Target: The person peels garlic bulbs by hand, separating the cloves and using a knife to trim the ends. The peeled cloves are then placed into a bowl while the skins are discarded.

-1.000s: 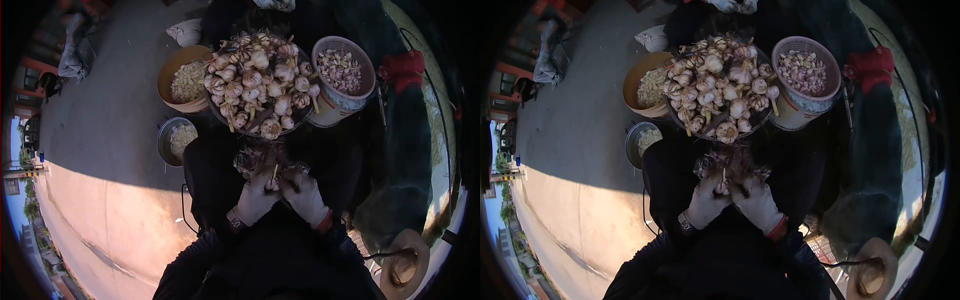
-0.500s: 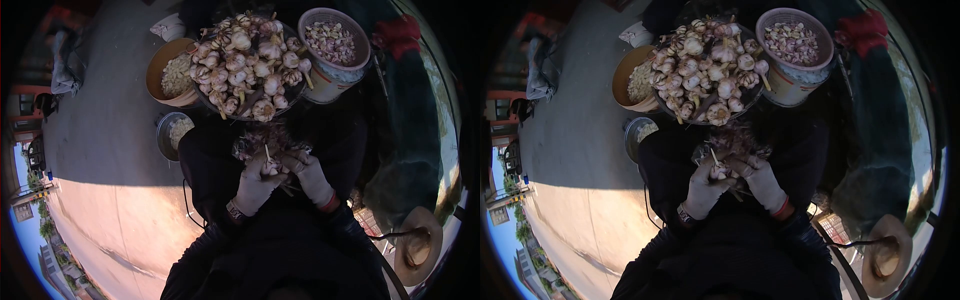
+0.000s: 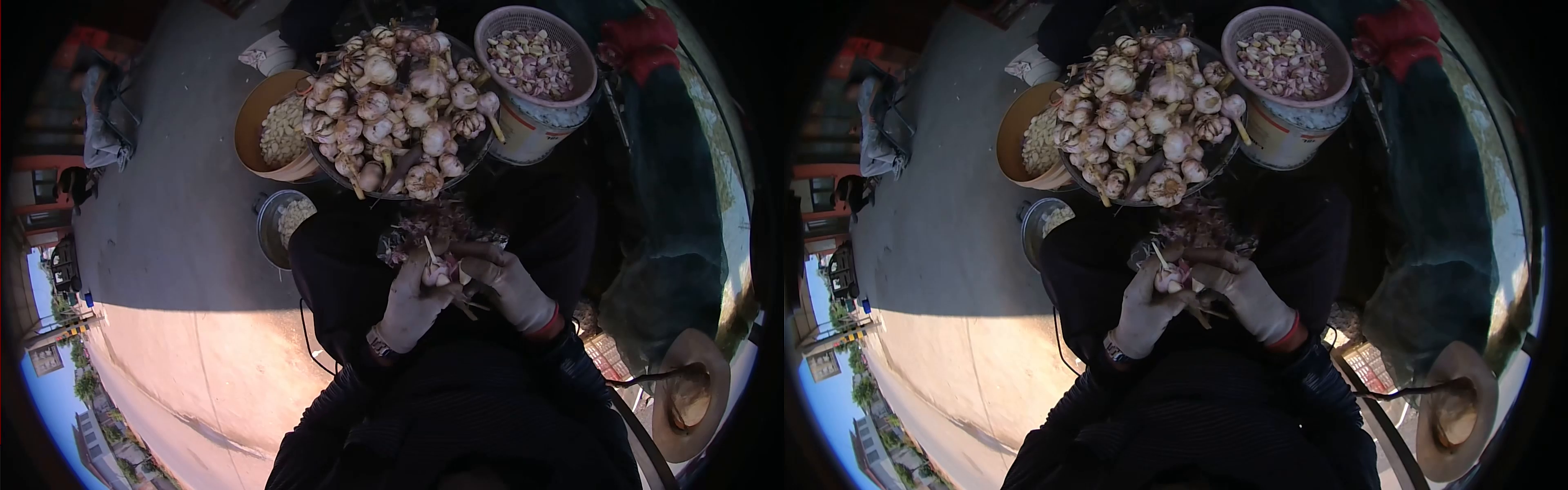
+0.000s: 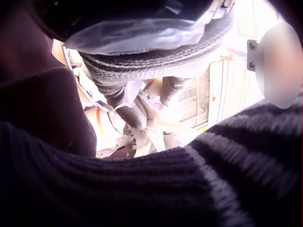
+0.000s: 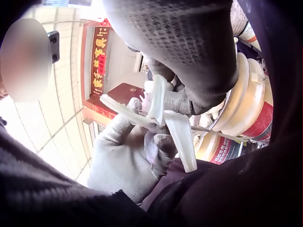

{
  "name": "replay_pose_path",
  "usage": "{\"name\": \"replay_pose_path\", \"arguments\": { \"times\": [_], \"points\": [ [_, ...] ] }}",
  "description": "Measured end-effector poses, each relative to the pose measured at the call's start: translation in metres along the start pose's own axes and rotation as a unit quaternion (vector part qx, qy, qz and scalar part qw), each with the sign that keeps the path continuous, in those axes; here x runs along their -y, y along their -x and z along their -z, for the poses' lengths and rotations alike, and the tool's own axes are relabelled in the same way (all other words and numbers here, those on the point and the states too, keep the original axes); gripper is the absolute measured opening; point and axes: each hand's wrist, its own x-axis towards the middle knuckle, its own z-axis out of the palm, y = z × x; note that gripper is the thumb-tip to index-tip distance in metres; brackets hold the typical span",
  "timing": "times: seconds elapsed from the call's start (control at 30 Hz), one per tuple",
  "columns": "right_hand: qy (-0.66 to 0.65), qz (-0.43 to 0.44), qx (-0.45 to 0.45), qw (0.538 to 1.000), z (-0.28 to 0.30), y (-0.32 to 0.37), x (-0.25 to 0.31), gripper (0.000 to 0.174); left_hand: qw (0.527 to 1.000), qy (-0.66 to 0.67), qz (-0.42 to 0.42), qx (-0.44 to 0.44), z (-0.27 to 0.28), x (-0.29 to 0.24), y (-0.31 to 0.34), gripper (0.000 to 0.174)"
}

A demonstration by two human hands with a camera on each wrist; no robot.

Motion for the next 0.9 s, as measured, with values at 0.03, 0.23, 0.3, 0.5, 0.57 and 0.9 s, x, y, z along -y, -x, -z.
{"name": "replay_pose_path", "arguments": {
  "times": [0.03, 0.23, 0.3, 0.5, 0.57, 0.9],
  "points": [
    [-0.031, -0.036, -0.001, 0.999, -0.002, -0.001, 0.003, 0.038, 0.999, -0.037, 0.000, -0.026, 0.000, 0.002, 0.000, 0.060],
    [0.253, 0.180, 0.062, 0.949, 0.011, -0.007, -0.018, 0.038, 0.998, 0.051, 0.015, -0.027, 0.004, 0.003, -0.003, 0.054],
    [0.233, 0.168, 0.054, 0.956, 0.010, -0.008, -0.020, 0.039, 0.996, 0.071, 0.029, -0.034, 0.005, -0.002, -0.002, 0.052],
    [0.069, 0.061, -0.022, 0.996, 0.003, -0.005, -0.001, 0.030, 0.993, 0.068, 0.002, -0.098, 0.018, 0.007, 0.000, 0.042],
    [-0.101, -0.065, -0.052, 0.991, -0.008, -0.006, 0.003, 0.027, 0.984, 0.159, 0.043, -0.073, 0.019, 0.005, 0.001, 0.039],
    [-0.039, -0.034, -0.087, 0.995, -0.018, -0.014, -0.015, 0.022, 0.993, -0.058, 0.090, -0.052, 0.015, -0.002, 0.006, 0.058]
  ]
}}
